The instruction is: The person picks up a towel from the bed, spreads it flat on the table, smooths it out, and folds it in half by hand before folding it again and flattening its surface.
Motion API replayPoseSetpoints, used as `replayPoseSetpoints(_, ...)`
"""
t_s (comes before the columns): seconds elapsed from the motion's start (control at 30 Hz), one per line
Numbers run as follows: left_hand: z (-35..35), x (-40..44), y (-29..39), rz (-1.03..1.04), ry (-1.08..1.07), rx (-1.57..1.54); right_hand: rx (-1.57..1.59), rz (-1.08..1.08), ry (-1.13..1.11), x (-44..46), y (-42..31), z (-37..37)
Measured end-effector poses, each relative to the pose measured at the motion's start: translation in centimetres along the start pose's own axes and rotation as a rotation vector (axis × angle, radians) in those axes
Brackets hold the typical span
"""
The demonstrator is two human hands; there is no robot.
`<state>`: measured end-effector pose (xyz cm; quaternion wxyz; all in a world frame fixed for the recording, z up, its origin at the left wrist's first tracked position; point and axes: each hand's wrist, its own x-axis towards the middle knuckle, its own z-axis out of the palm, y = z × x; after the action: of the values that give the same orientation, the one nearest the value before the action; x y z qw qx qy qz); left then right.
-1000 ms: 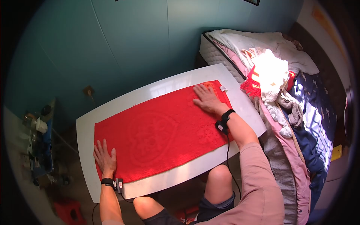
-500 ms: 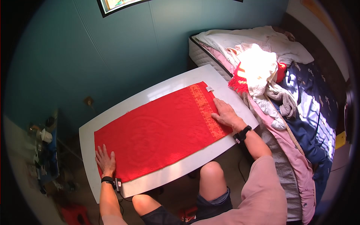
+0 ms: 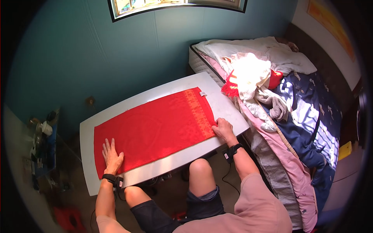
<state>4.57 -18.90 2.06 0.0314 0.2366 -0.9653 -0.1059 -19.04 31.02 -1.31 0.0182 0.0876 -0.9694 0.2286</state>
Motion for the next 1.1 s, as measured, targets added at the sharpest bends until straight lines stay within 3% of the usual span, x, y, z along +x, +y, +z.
replayPoseSetpoints(0.13,-1.5,-1.1,3.2,0.088,0.042,-0.222,0.021,-0.005,0.01,1.4,0.4,0.6)
replayPoseSetpoints(0.2,-1.8,-1.5,5.2,0.122,-0.018,-0.334,0.833,0.191,-0.191,2.3,0.0,0.6)
replayPoseSetpoints(0.23,-1.9,-1.7,6.4,0.153,-0.074,-0.376,0.824,0.18,-0.214,2.7,-0.5,0.8)
replayPoseSetpoints(0.3,-2.4,-2.0,9.2,0.194,-0.186,-0.524,0.882,0.032,-0.113,3.3,-1.9,1.4)
replayPoseSetpoints(0.33,-1.7,-1.6,10.3,0.18,-0.325,-0.748,0.911,-0.04,-0.06,3.6,-2.7,1.8)
replayPoseSetpoints(0.4,-2.4,-2.2,14.2,0.133,-0.406,-1.078,0.667,-0.255,0.034,3.0,-7.1,1.4)
replayPoseSetpoints(0.43,-2.0,-1.9,15.6,0.127,-0.411,-1.077,0.531,-0.367,0.078,2.5,-9.4,1.5)
replayPoseSetpoints(0.47,-1.7,-1.5,16.9,-0.005,-0.463,-1.241,0.558,-0.406,-0.037,1.5,-12.1,1.1)
replayPoseSetpoints(0.5,-1.3,-1.1,18.0,-0.143,-0.512,-1.402,0.547,-0.582,-0.038,1.0,-14.0,2.0)
replayPoseSetpoints(0.53,-0.5,-0.6,18.8,-0.15,-0.515,-1.402,0.514,-0.66,-0.147,0.4,-15.8,2.5)
replayPoseSetpoints(0.6,2.0,0.8,19.5,-0.295,-0.543,-1.789,0.518,-0.776,-0.427,-0.7,-18.2,3.9)
replayPoseSetpoints(0.7,5.4,2.1,18.3,-0.437,-0.474,-1.701,0.446,-1.004,-0.547,-0.2,-18.6,6.9)
replayPoseSetpoints(0.73,5.8,2.1,17.8,-0.467,-0.449,-1.687,0.449,-1.013,-0.563,0.1,-18.7,6.1)
replayPoseSetpoints(0.8,5.7,1.9,17.9,-0.557,-0.407,-1.703,0.802,-0.544,-0.992,1.2,-18.6,4.4)
replayPoseSetpoints(0.83,5.1,1.8,18.5,-0.576,-0.346,-1.76,0.951,-0.437,-1.052,2.4,-18.2,4.1)
replayPoseSetpoints(0.87,7.2,2.4,17.8,-0.513,-0.325,-1.835,1.015,-0.336,-1.036,3.4,-18.2,3.9)
replayPoseSetpoints(1.03,7.1,2.1,19.2,-0.375,-0.262,-1.716,0.651,-0.619,-0.504,11.4,-20.3,5.5)
replayPoseSetpoints(1.07,6.6,1.8,19.5,-0.348,-0.258,-1.699,0.595,-0.555,-0.477,12.8,-21.1,5.9)
replayPoseSetpoints(1.1,7.0,1.5,19.4,-0.307,-0.219,-1.67,0.474,-0.633,-0.363,14.0,-22.2,6.4)
